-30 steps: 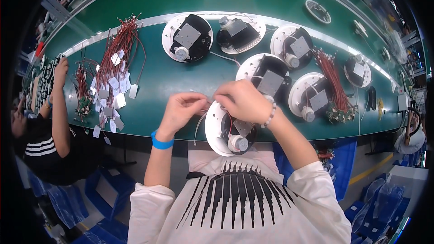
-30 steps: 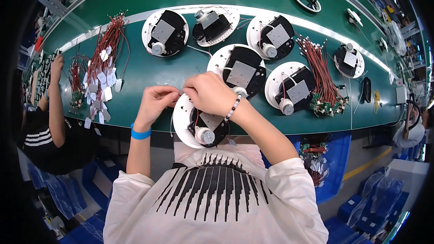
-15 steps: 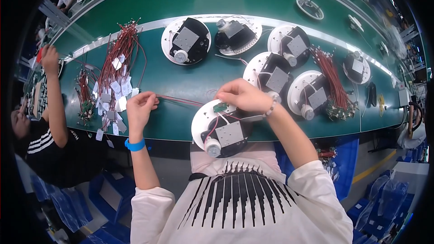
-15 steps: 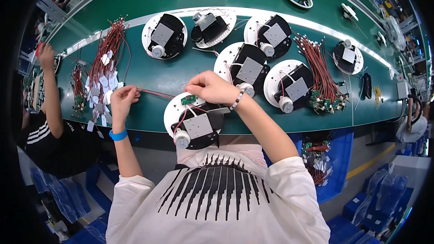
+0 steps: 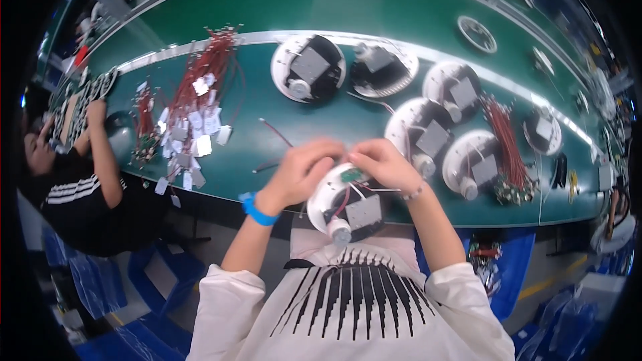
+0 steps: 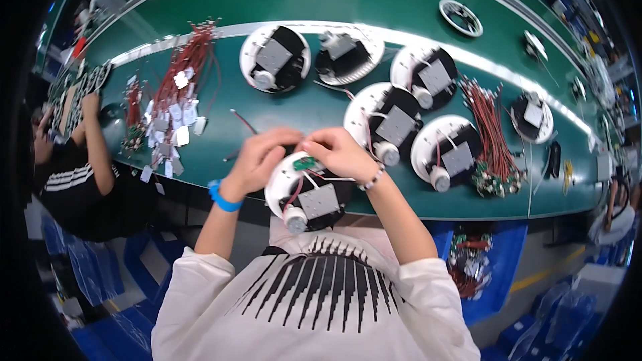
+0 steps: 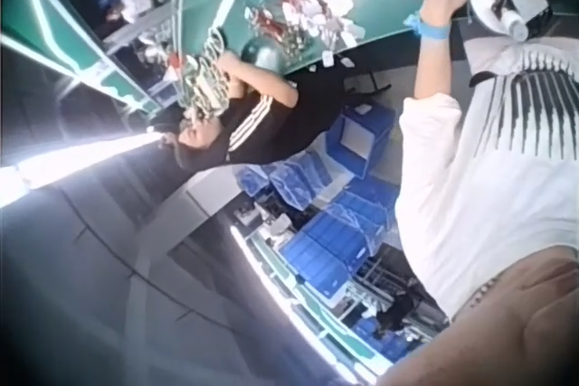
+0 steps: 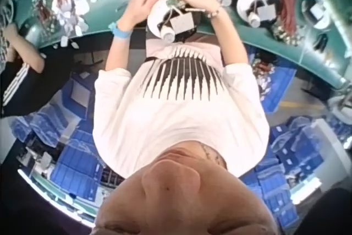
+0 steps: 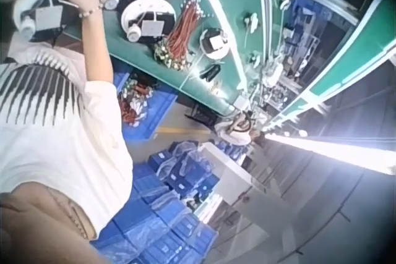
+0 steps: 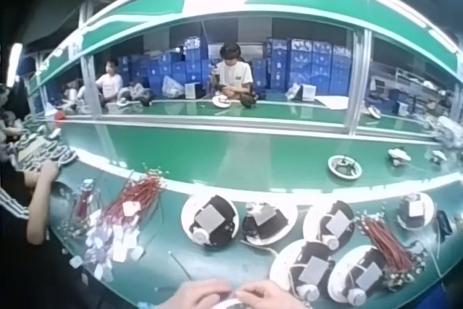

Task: Assembling electronic components by threading wires through plastic housings on a production line.

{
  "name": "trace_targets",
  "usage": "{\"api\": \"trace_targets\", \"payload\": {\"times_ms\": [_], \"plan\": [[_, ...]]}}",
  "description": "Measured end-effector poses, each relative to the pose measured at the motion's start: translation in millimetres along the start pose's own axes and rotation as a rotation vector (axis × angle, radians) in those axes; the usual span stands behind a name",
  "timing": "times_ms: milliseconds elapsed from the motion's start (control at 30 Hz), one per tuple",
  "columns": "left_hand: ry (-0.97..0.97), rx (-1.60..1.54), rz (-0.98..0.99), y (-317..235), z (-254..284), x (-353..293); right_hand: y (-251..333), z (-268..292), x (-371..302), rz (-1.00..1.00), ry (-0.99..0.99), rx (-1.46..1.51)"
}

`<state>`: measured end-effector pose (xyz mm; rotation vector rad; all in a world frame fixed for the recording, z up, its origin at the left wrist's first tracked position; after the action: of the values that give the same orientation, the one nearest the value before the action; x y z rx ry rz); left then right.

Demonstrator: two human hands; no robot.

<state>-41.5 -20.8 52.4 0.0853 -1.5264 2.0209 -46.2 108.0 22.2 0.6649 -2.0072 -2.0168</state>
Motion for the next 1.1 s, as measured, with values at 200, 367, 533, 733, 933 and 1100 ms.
{"api": "trace_targets", "payload": {"times_ms": [200,367,533,733,933,1100], "plan": [[0.023,0.063,0.198,24,17,-17,2,-13,-11,-0.075,0.039,-0.024],[0.082,0.06,0.146,13,20,-20,-9,-13,-8,-0.077,0.129,0.041],[0.168,-0.021,0.279,-4,-8,-22,-16,-6,-5,-0.051,0.084,0.063],[0.287,0.253,0.261,-12,0,-25,-23,-8,-9,0.013,-0.024,0.103],[0.244,0.022,0.31,-49,47,-36,-13,-23,-22,0.078,-0.22,0.274],[-0.438,0.364,0.235,-54,208,0,-11,-30,-66,0.453,-0.472,-0.381]]}}
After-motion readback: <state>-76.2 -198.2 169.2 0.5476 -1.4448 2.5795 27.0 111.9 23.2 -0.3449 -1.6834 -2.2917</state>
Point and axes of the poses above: each hand's wrist, its own x-axis towards the middle knuckle, its own z-axis out of the back of the hand, y = z × x, the point moved 6 cm from there along x, towards the middle knuckle, and after that the axes turned 4 degrees about -y, right-handed, at the moved point
